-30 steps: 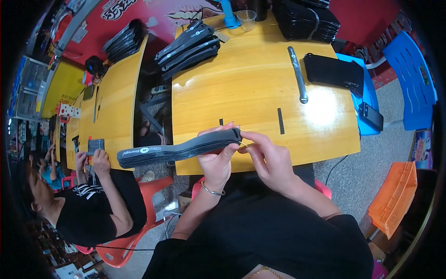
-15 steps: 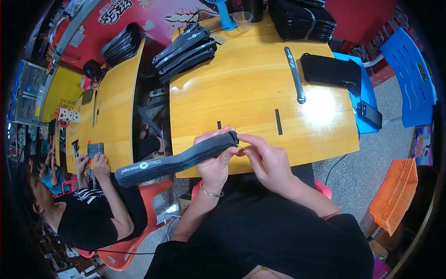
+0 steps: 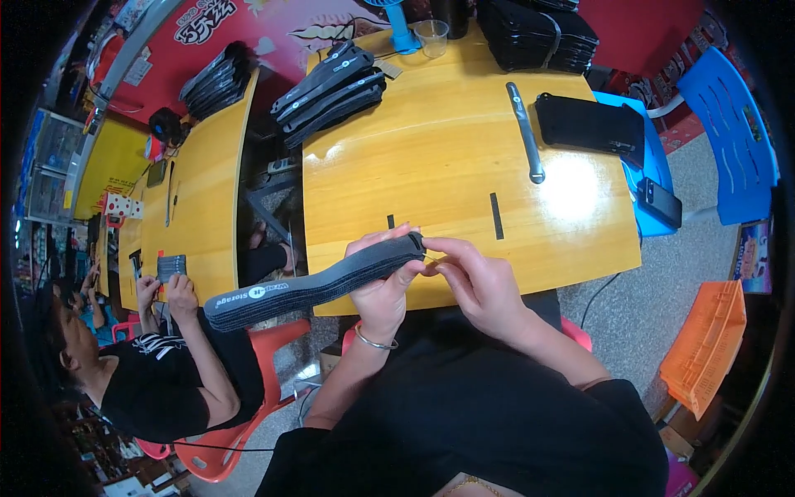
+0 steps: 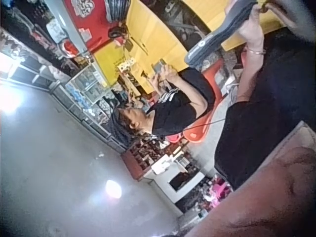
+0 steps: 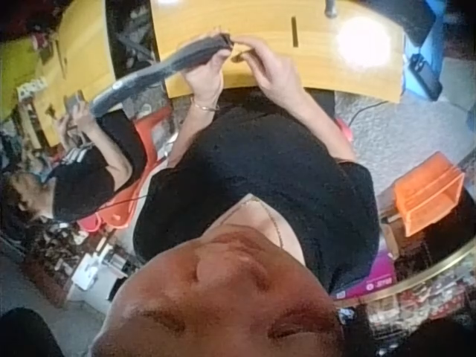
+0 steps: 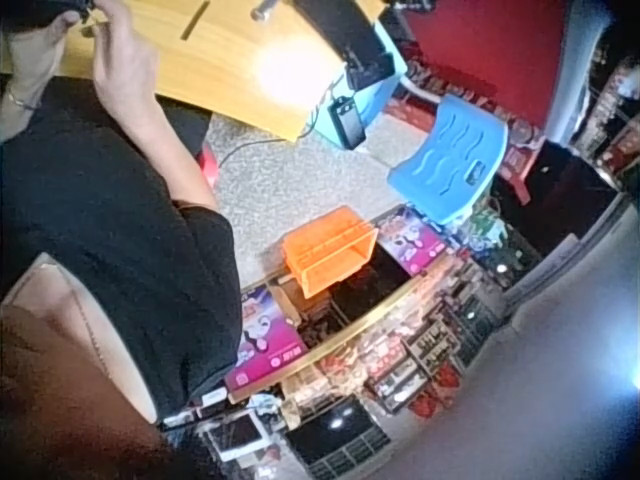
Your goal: Assembling plastic clips onto hook-and-loop straps.
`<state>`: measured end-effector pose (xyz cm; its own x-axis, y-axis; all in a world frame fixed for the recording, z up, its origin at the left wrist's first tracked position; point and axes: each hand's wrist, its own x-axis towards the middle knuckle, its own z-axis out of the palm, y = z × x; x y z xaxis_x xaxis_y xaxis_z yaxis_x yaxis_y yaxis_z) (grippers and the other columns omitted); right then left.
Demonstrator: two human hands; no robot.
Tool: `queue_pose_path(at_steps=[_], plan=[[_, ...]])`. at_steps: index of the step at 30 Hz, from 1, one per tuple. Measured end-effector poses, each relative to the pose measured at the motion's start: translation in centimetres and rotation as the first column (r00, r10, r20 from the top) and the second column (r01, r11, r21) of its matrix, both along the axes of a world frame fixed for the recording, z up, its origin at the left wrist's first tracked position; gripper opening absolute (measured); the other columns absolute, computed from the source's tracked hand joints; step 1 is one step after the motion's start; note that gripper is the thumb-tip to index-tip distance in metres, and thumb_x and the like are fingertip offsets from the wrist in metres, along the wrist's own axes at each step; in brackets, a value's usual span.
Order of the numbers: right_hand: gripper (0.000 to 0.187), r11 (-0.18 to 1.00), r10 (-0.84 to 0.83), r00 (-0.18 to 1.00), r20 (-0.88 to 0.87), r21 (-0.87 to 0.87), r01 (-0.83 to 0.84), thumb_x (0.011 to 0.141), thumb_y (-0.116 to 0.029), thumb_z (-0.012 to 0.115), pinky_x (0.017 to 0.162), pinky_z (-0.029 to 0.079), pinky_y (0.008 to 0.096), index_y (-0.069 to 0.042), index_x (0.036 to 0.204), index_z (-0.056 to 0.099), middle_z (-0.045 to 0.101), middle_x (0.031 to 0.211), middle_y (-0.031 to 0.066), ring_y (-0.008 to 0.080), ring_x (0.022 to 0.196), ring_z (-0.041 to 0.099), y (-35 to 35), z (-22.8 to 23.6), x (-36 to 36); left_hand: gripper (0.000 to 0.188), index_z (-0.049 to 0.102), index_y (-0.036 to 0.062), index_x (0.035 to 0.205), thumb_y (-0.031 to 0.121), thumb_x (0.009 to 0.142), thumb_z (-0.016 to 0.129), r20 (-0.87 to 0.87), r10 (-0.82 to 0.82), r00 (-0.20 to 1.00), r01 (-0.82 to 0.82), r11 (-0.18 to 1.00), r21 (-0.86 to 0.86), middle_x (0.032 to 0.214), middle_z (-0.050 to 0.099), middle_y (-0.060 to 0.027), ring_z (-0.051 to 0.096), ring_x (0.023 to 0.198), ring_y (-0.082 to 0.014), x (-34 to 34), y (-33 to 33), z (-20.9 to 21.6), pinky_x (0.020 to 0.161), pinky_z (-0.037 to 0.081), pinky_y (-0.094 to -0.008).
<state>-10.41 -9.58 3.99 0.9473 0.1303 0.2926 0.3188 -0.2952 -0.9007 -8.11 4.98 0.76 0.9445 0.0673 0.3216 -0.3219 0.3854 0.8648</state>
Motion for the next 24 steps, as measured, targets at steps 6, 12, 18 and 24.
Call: queue_pose_path(at_steps=[6,12,18,24], plan=[[0.038,0.992,-0.037,0.985,0.170,-0.111,0.056,0.083,-0.005,0.062,0.059,0.053,0.0328,-0.009,0.120,0.054,0.068,0.083,0.0132,0.0251,0.072,0.068,0.1,-0.6,0.0,0.055,0.044,0.0021,0.113,0.010,0.071,0.078,-0.017,-0.025,1.000,0.024,1.000,-0.016,0.111,0.060,-0.0165,0.061,0.104,-0.0291,-0.1,0.2,0.1,0.092,0.049,-0.0379],[0.040,0.963,-0.057,0.976,0.212,-0.246,0.110,0.082,-0.006,0.063,0.057,0.052,0.0333,-0.009,0.121,0.054,0.067,0.080,0.0136,0.0262,0.068,0.067,0.1,0.0,-0.1,0.054,0.045,0.0012,0.113,0.009,0.071,0.078,0.069,0.052,0.996,-0.060,0.992,0.111,0.108,0.060,-0.0167,0.062,0.101,-0.0278,0.1,0.2,0.1,0.090,0.050,-0.0368],[0.033,0.980,0.021,0.973,-0.230,0.195,0.025,0.087,-0.002,0.056,0.063,0.053,0.0305,-0.007,0.120,0.054,0.067,0.085,0.0161,0.0251,0.078,0.069,0.9,1.3,-0.5,0.046,0.049,0.0002,0.109,0.005,0.073,0.077,0.192,0.093,0.977,-0.135,0.967,0.215,0.106,0.060,-0.0163,0.061,0.099,-0.0247,0.2,0.5,0.8,0.088,0.051,-0.0342],[0.031,0.992,-0.059,0.998,0.008,0.110,0.058,0.086,0.003,0.055,0.068,0.053,0.0304,-0.004,0.117,0.055,0.066,0.093,0.0173,0.0244,0.082,0.069,1.5,0.4,-0.3,0.043,0.050,0.0009,0.108,0.007,0.075,0.077,0.228,0.078,0.971,-0.146,0.942,0.301,0.105,0.060,-0.0155,0.061,0.097,-0.0228,0.2,0.6,0.5,0.087,0.050,-0.0328]])
